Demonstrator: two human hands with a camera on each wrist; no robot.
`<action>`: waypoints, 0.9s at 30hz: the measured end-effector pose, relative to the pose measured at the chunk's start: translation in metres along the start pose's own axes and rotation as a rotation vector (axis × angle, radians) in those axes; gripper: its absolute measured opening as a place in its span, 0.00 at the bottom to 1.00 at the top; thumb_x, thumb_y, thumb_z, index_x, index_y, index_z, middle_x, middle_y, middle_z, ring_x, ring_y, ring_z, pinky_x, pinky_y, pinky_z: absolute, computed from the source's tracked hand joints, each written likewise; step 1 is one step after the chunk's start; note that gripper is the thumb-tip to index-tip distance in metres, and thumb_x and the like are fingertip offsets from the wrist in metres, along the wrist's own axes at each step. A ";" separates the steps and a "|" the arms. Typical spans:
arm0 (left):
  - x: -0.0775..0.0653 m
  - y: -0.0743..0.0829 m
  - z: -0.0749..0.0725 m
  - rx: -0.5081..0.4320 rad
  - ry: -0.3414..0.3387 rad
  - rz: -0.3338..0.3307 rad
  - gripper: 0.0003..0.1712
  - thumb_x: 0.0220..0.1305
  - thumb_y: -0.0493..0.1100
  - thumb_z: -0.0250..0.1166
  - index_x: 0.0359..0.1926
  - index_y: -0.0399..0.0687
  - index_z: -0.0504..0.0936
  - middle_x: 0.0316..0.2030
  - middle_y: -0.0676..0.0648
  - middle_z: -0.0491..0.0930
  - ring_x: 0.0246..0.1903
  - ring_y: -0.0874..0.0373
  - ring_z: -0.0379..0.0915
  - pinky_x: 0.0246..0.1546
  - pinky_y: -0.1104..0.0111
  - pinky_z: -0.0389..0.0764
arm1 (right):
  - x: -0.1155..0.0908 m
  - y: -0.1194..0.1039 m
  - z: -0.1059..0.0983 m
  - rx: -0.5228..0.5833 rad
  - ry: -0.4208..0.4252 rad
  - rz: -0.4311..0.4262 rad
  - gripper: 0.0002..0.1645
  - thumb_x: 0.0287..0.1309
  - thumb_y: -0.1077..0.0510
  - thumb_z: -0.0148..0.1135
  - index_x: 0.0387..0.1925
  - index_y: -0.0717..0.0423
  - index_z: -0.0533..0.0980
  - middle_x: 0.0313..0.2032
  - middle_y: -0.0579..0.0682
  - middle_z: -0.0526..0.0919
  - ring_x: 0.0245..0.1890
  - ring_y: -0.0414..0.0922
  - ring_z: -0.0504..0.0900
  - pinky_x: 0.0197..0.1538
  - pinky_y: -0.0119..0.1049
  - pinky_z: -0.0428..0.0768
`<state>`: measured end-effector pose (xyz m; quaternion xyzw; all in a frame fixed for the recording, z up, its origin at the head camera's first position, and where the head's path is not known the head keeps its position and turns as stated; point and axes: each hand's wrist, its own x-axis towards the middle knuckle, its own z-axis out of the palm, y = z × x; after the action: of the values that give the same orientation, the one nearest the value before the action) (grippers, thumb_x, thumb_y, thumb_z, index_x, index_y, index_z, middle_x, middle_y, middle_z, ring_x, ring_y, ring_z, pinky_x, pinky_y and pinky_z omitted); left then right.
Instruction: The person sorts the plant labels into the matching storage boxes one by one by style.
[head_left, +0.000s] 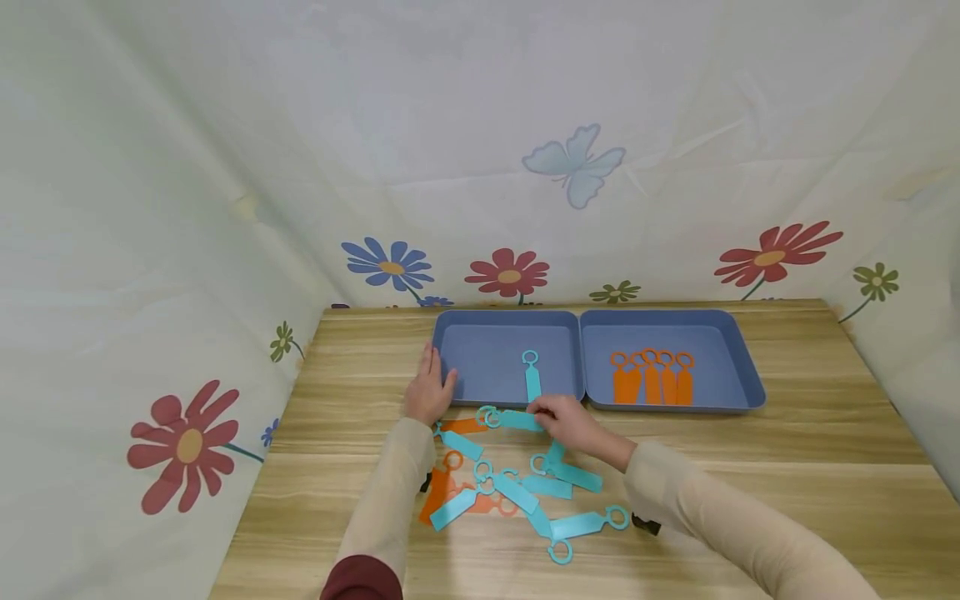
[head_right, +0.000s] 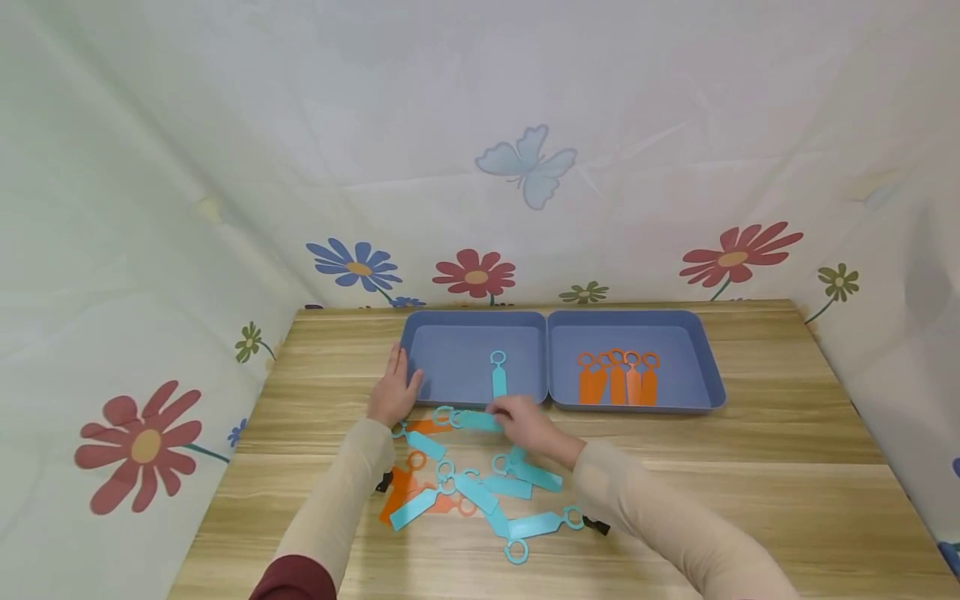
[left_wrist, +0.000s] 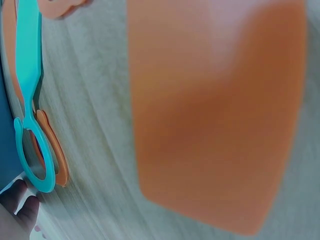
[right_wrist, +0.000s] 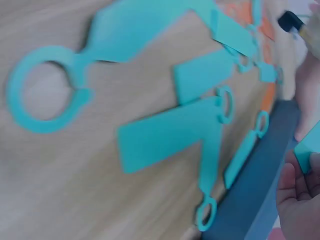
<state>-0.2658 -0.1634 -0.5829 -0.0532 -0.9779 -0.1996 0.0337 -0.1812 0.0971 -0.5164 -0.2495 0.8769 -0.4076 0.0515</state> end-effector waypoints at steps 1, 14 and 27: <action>0.000 0.000 0.000 0.000 -0.003 0.000 0.36 0.65 0.56 0.42 0.66 0.38 0.52 0.69 0.47 0.42 0.41 0.41 0.73 0.43 0.55 0.72 | 0.003 0.000 -0.002 0.026 0.008 0.022 0.11 0.59 0.63 0.50 0.36 0.65 0.78 0.29 0.55 0.81 0.21 0.35 0.68 0.28 0.28 0.71; 0.001 -0.001 0.000 -0.002 -0.006 -0.004 0.36 0.65 0.57 0.41 0.66 0.38 0.51 0.69 0.47 0.42 0.44 0.41 0.73 0.45 0.55 0.71 | 0.035 0.007 -0.013 0.241 0.098 0.324 0.16 0.58 0.69 0.47 0.47 0.67 0.74 0.38 0.62 0.80 0.28 0.53 0.77 0.33 0.37 0.77; 0.000 0.002 -0.003 -0.001 -0.024 -0.023 0.37 0.65 0.58 0.41 0.66 0.39 0.51 0.69 0.48 0.42 0.42 0.41 0.73 0.45 0.55 0.71 | 0.050 0.035 -0.007 0.337 0.187 0.519 0.13 0.55 0.70 0.51 0.41 0.68 0.77 0.41 0.64 0.79 0.20 0.42 0.77 0.35 0.40 0.79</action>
<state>-0.2650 -0.1626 -0.5791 -0.0445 -0.9786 -0.1998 0.0198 -0.2409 0.0969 -0.5318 0.0330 0.8323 -0.5415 0.1137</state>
